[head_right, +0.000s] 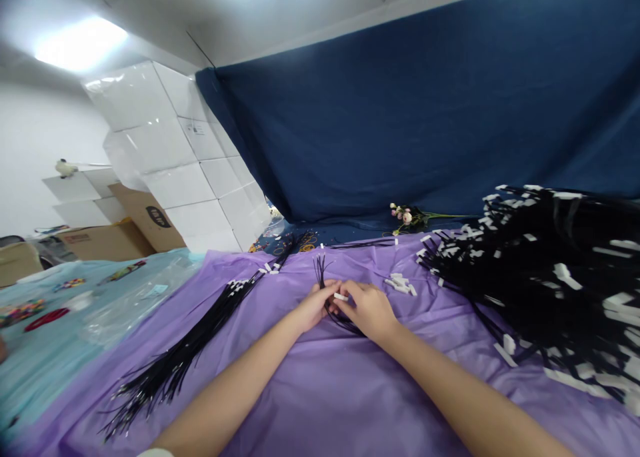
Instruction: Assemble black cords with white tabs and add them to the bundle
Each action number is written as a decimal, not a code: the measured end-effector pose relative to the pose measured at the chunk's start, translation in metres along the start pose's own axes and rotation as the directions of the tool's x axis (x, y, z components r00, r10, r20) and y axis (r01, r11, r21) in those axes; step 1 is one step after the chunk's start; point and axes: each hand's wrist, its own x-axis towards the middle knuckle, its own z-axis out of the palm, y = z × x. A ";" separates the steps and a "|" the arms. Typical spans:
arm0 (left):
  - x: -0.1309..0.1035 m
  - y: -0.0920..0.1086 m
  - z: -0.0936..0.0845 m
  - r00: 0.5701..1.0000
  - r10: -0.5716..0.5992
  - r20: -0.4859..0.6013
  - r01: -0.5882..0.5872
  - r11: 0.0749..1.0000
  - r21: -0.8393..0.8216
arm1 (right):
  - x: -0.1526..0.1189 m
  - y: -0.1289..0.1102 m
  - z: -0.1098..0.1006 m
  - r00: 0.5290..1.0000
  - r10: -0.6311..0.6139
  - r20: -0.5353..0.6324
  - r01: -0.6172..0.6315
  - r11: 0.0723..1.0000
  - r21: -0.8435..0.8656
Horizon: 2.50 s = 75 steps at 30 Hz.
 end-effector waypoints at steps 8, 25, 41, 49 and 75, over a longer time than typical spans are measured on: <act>0.001 -0.002 -0.001 0.998 -0.013 -0.053 0.018 0.996 0.092 | 0.001 0.005 -0.005 0.990 0.131 0.045 -0.131 0.991 -0.006; 0.001 -0.001 0.001 0.986 -0.033 -0.165 0.029 0.999 -0.027 | 0.001 0.008 -0.005 0.992 0.057 0.116 -0.062 0.997 0.038; 0.003 0.005 -0.006 0.979 -0.119 -0.168 0.065 0.953 -0.298 | -0.005 -0.008 -0.019 0.794 -0.367 0.484 0.365 0.925 0.103; 0.005 0.024 -0.026 0.943 -0.140 -0.302 -0.029 0.869 -0.494 | -0.003 -0.002 -0.017 0.833 -0.373 0.410 0.346 0.928 0.141; 0.007 0.027 -0.043 0.943 -0.104 -0.315 -0.097 0.822 -0.562 | 0.010 0.027 -0.009 0.949 -0.173 -0.264 0.252 0.919 0.304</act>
